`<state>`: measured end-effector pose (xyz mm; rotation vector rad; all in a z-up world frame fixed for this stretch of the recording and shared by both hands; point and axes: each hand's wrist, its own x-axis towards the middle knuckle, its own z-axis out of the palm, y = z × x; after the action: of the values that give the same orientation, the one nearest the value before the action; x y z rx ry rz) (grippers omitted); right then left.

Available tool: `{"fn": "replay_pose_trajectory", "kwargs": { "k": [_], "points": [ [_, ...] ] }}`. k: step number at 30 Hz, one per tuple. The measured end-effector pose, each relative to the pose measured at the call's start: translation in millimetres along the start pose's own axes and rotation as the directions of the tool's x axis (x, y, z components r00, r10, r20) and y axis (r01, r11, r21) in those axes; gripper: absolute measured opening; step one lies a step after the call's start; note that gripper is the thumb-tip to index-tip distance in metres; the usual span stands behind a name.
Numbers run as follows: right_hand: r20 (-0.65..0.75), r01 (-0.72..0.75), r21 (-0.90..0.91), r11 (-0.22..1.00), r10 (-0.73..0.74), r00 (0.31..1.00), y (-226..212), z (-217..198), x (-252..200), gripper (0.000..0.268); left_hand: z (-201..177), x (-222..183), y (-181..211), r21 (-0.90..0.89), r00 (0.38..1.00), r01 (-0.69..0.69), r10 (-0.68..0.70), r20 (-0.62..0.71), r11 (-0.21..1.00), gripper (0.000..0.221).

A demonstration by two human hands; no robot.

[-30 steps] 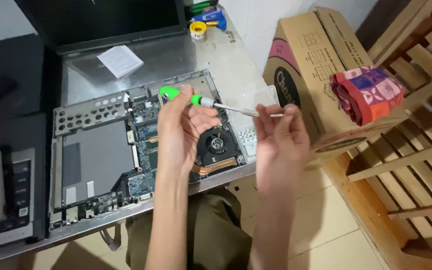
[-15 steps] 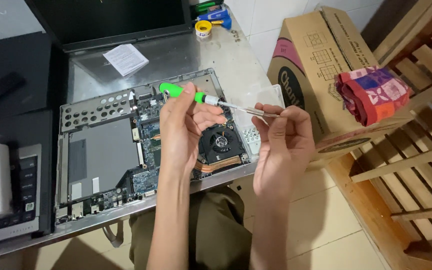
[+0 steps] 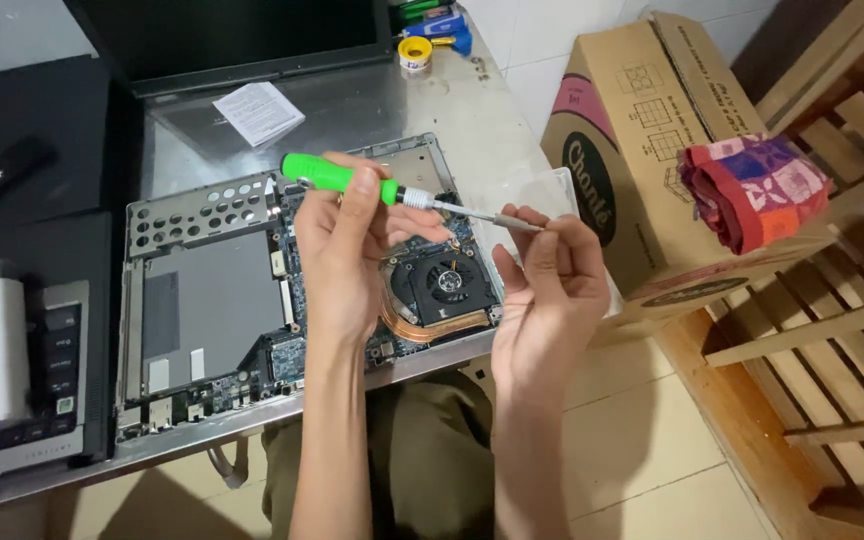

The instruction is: The person holds a blue air blower in one hand and a brush in the other, brushing dust off a disassembled laptop motherboard and cooling fan on the workbench. They then pick up a green-handled screwdriver and work on the fan assembly screws.

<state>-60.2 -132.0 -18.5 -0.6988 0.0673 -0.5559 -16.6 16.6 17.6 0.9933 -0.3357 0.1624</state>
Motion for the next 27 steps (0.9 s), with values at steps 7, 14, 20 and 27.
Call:
{"fn": "replay_pose_trajectory", "kwargs": {
  "k": [7,14,20,27],
  "points": [
    [0.097,-0.051,-0.043,0.998,0.055,0.994,-1,4,1,0.016,-7,-4,21,0.042,0.999,-0.045,0.046,-0.023,0.998,0.029],
    [0.402,-0.017,-0.653,0.757,0.366,0.839,-19,12,1,0.02,-13,-26,74,0.578,0.968,-0.106,0.217,-0.126,0.809,0.031],
    [0.422,-0.016,-0.735,0.678,0.475,0.772,9,17,-3,0.026,-19,-23,80,0.923,0.981,0.099,0.117,-0.153,0.373,0.03],
    [0.416,-0.114,-0.754,0.647,0.604,0.679,50,15,-19,0.026,-20,-22,75,0.974,0.989,0.099,0.09,-0.119,0.206,0.031]
  ]
}}
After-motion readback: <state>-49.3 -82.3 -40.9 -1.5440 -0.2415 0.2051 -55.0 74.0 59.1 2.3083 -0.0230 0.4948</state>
